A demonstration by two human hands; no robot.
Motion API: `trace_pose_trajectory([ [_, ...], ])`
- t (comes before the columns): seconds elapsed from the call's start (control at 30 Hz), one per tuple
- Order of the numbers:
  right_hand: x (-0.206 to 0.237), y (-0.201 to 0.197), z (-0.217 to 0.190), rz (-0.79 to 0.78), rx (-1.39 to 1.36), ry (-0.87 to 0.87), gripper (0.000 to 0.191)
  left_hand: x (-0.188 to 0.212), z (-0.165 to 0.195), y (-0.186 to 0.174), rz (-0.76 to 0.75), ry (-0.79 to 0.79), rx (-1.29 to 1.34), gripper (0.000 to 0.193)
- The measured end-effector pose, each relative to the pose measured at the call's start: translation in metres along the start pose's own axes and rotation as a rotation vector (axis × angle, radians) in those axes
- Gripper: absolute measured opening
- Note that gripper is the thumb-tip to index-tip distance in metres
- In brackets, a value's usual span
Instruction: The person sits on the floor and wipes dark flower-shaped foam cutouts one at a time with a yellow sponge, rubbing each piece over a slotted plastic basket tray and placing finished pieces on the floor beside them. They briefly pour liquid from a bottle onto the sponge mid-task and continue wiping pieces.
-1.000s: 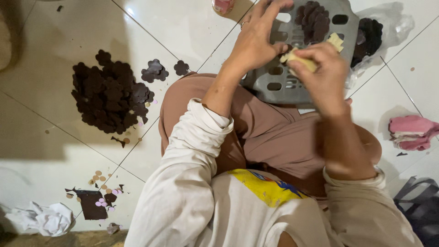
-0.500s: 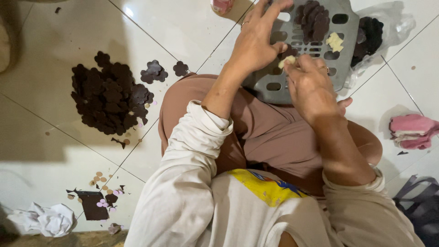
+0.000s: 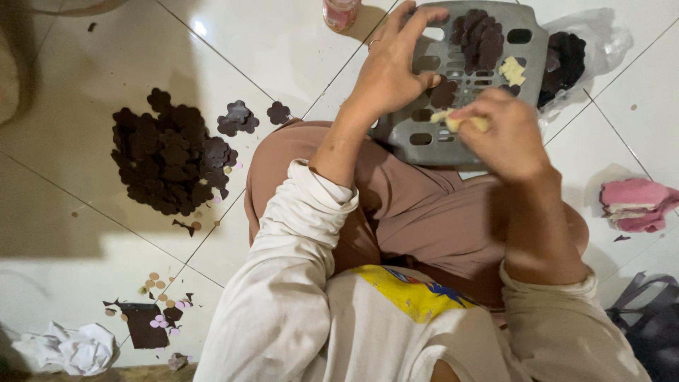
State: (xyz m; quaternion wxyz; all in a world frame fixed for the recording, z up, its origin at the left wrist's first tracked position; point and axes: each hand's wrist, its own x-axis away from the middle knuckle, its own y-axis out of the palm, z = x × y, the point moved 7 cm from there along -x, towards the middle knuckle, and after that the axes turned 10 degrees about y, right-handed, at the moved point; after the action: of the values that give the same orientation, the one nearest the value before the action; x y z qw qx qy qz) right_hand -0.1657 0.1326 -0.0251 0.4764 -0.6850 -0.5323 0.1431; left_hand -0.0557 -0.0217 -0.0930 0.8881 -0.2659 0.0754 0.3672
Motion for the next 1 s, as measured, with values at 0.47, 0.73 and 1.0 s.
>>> trace_pose_trajectory([
  [0.47, 0.004, 0.017, -0.044, 0.282, 0.285, -0.157, 0.035, 0.002, -0.002, 0.009, 0.015, -0.044, -0.016, 0.083],
  [0.73, 0.013, 0.016, -0.032, 0.269, 0.254, -0.136, 0.04, 0.006, -0.004, 0.011, -0.01, -0.103, -0.006, 0.082],
  [1.0, 0.006, -0.01, 0.006, 0.263, -0.06, -0.012, 0.025, 0.002, -0.005, 0.009, -0.016, -0.061, 0.038, 0.085],
])
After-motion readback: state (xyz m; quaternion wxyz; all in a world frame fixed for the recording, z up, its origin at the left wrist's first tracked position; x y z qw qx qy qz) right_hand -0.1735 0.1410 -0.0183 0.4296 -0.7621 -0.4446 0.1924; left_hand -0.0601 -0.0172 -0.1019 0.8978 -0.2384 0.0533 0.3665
